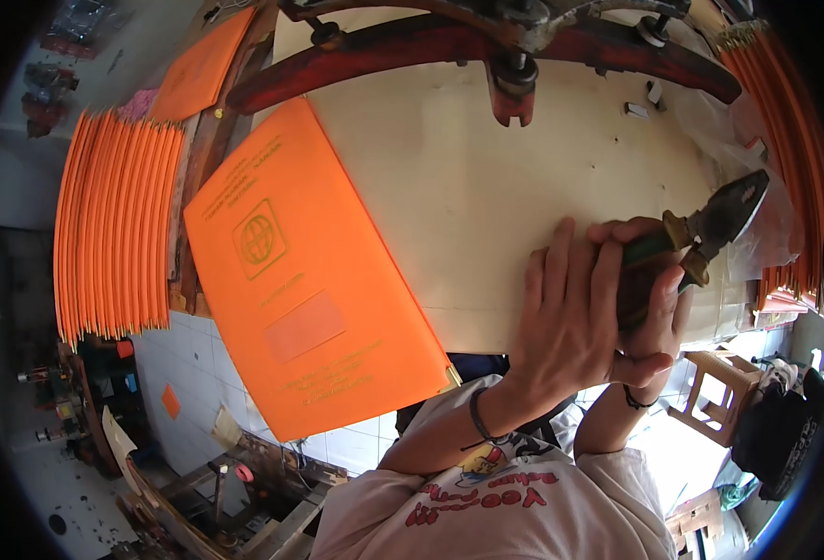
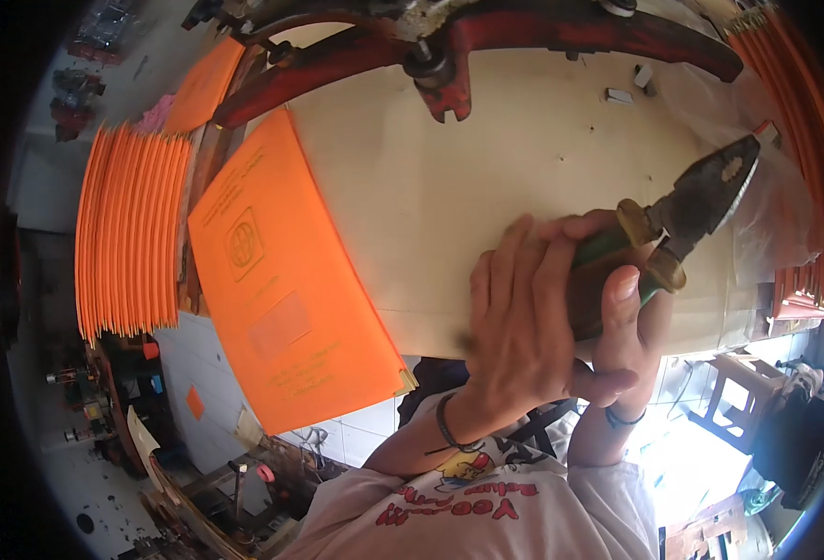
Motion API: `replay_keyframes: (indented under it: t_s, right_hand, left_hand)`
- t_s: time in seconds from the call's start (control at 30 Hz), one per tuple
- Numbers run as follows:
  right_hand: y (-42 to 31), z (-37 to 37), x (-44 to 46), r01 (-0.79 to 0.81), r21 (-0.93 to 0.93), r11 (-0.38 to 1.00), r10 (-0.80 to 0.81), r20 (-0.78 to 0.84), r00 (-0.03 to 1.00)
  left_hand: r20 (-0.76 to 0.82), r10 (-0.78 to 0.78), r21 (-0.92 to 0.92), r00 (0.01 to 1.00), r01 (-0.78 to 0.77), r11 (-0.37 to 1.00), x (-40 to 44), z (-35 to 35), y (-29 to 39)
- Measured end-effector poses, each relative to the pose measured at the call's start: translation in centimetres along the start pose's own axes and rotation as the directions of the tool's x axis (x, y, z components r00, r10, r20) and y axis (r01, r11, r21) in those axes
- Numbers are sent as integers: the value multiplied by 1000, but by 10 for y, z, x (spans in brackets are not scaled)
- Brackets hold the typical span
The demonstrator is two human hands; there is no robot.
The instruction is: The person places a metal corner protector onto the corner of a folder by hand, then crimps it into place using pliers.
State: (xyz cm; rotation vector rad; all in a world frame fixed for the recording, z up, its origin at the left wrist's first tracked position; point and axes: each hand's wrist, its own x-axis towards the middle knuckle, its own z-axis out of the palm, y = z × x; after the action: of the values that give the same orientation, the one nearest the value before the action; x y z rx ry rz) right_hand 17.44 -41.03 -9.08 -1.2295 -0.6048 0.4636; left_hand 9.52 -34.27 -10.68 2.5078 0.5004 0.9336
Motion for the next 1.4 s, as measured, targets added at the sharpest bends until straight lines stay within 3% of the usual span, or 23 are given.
replay_keyframes:
  t_s: [0.13, 0.27, 0.4, 0.47, 0.53, 0.63, 0.7, 0.77, 0.8, 0.87, 1.07, 1.4]
  right_hand:
    - [7, 2, 8, 117, -7, 993, -117, -39, 992]
    - [6, 4, 6, -6, 186, 982, 39, -172, 984]
    - [-2, 3, 7, -42, 73, 996, 54, -167, 984]
    - [0, 0, 6, -48, 41, 998, 53, -142, 988]
    - [3, -6, 6, -37, -76, 996, 29, -104, 994]
    - [9, -15, 11, 83, 14, 996, -83, 45, 996]
    - [13, -15, 11, 135, 29, 990, -137, 89, 987]
    - [6, -12, 10, 81, -74, 994, -70, 137, 988]
    - [2, -11, 9, 58, -127, 990, -37, 161, 986]
    - [3, -1, 9, 83, -42, 996, -78, 99, 992]
    - [-4, 7, 5, 178, -123, 976, -145, 240, 960]
    - [-3, -1, 2, 136, -197, 971, -85, 247, 965]
  left_hand:
    - [45, 4, 82, 999, -7, 997, 10, -6, 2]
    - [245, -66, 77, 967, 49, 996, 10, -5, 2]
    - [259, -30, 109, 966, 2, 994, 8, 1, -3]
    - [259, -44, 89, 965, 21, 996, 11, -3, 0]
    - [173, 51, 104, 984, -70, 992, 7, 6, -8]
    - [171, 109, 103, 979, -128, 986, 7, 3, -9]
    - [231, 70, 89, 970, -93, 992, 10, -5, -4]
    - [310, -32, 84, 950, 6, 996, 12, -7, 2]
    - [239, -29, -13, 970, 33, 999, 9, -6, 0]
    - [199, -11, -41, 980, 20, 999, 9, -7, 1]
    - [68, 2, -12, 998, -1, 1000, 4, 1, 1]
    - [-69, 46, 76, 997, -41, 996, -4, -3, 1]
